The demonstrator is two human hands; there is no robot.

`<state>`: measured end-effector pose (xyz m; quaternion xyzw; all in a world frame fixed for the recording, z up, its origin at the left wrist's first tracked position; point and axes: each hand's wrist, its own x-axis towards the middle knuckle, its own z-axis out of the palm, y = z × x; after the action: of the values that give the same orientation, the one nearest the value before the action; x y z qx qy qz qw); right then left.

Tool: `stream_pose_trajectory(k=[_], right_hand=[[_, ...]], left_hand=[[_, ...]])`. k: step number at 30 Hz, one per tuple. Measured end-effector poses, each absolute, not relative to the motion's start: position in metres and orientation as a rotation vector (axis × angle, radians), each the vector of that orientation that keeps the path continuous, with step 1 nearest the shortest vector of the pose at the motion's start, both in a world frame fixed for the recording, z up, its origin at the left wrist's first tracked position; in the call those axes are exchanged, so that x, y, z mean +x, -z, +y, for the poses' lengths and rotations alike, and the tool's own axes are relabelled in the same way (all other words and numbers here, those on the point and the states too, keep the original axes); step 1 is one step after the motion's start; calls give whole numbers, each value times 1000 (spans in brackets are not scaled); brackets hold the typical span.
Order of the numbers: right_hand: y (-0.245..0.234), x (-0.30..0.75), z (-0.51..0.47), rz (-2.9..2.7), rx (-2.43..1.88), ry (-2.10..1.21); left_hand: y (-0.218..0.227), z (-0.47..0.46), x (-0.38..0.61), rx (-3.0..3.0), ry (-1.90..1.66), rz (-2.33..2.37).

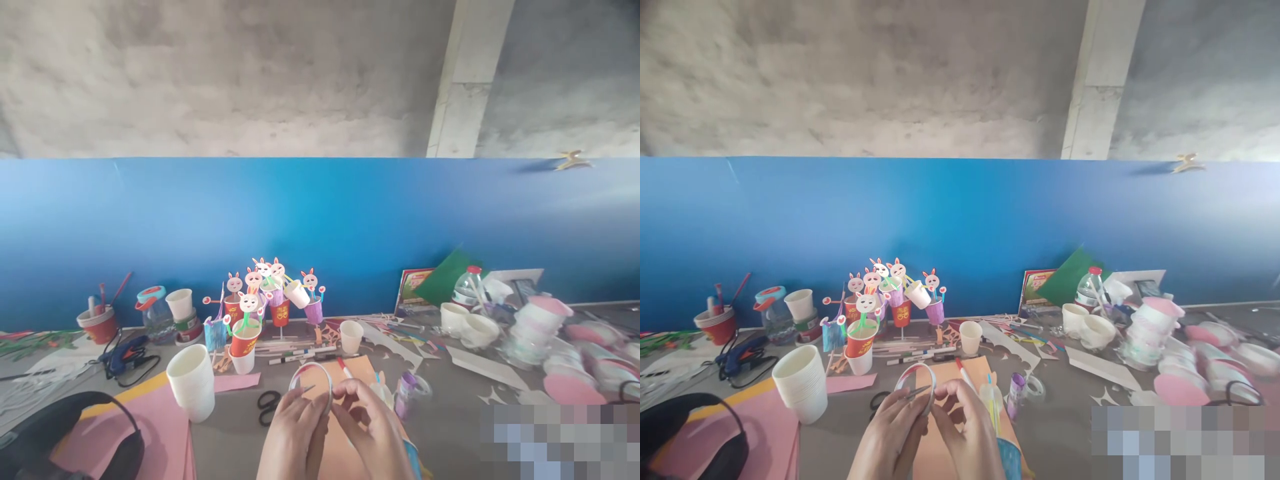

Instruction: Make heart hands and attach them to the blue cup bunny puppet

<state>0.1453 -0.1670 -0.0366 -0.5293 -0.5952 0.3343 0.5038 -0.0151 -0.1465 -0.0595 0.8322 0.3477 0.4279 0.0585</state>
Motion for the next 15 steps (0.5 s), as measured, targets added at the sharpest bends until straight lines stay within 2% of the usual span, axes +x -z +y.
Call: stream_pose_trajectory(k=[15], right_hand=[[37, 153, -154, -1486, -1078, -992]], left_hand=[[47, -147, -14, 2196, -1245, 1196]])
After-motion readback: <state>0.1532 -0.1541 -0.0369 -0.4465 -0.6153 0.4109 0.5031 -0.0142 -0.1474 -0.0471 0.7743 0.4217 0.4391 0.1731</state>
